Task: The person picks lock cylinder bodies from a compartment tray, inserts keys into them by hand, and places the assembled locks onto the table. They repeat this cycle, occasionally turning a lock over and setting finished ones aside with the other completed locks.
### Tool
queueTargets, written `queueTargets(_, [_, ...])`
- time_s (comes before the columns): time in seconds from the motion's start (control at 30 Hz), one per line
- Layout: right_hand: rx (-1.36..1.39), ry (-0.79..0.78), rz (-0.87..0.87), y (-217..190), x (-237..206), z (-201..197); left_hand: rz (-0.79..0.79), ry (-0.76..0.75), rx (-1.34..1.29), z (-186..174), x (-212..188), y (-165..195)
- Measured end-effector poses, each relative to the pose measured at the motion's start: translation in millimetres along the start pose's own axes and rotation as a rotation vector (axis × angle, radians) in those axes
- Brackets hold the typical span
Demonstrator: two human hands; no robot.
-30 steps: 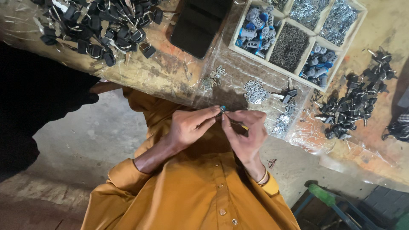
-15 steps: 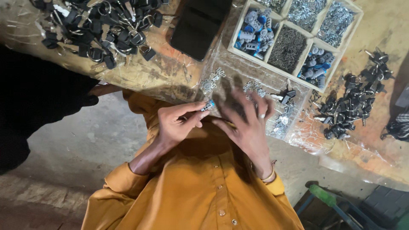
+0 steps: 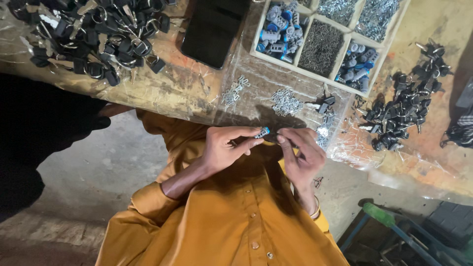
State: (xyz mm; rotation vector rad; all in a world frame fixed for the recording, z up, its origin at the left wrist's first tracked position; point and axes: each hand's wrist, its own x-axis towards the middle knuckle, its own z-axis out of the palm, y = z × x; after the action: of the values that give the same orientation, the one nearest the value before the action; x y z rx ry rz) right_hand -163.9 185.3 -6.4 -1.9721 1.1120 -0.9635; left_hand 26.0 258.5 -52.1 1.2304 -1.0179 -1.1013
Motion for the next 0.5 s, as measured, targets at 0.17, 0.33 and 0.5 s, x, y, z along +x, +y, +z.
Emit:
queueTargets(0.17, [0.015,-0.012,0.014,-5,-7,6,-0.007,-0.002,0.028,1,1,2])
queueTargets(0.33, [0.104,-0.009,0.331,-14,-10,14,0.092,-0.015,0.207,0,0,5])
queueTargets(0.5, [-0.086,-0.079,0.218,-26,-5,7,0.348,-0.053,0.467,-6,-1,3])
